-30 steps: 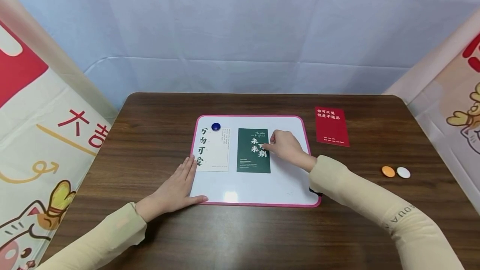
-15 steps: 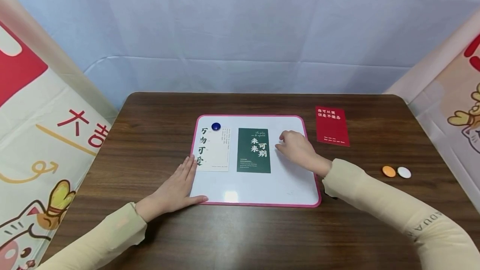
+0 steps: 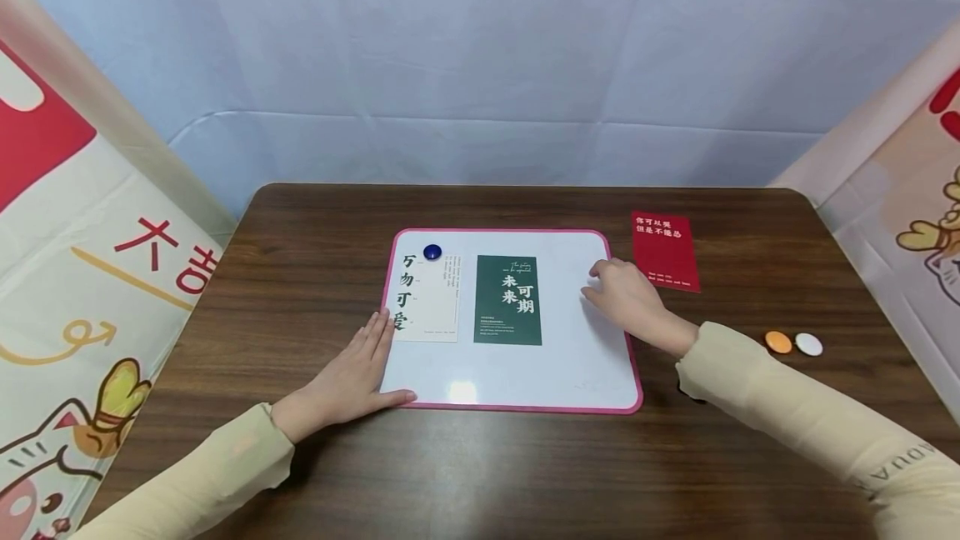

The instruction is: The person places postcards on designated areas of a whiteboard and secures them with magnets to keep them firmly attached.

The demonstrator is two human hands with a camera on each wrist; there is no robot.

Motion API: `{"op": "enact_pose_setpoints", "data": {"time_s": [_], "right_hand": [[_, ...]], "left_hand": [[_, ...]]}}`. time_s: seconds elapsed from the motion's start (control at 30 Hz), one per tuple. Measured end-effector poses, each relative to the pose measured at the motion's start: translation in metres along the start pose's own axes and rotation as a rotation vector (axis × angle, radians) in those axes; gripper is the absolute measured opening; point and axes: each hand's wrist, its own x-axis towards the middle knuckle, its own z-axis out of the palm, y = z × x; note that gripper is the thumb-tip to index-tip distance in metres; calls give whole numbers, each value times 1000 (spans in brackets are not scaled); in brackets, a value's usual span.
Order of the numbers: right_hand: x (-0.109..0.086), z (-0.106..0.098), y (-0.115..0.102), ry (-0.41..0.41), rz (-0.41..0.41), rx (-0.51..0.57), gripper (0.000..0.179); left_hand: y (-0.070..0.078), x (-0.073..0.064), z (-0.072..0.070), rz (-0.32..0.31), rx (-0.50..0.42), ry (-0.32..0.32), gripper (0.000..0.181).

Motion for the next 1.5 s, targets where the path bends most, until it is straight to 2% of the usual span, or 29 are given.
{"op": "enact_pose_setpoints", "data": {"time_s": [0.3,0.83,1.5], "right_hand": [[-7,-11,22,-13,13,37,34],[-19,-25,54,15,45,27,35],[-35,-40,88,18,154,54,39]], "left_hand": [[-1,0,0,-7,5,-9,109],[-1,0,1,-8,-13,-1,109],[-1,1,2,-10,-12,-2,108]]}}
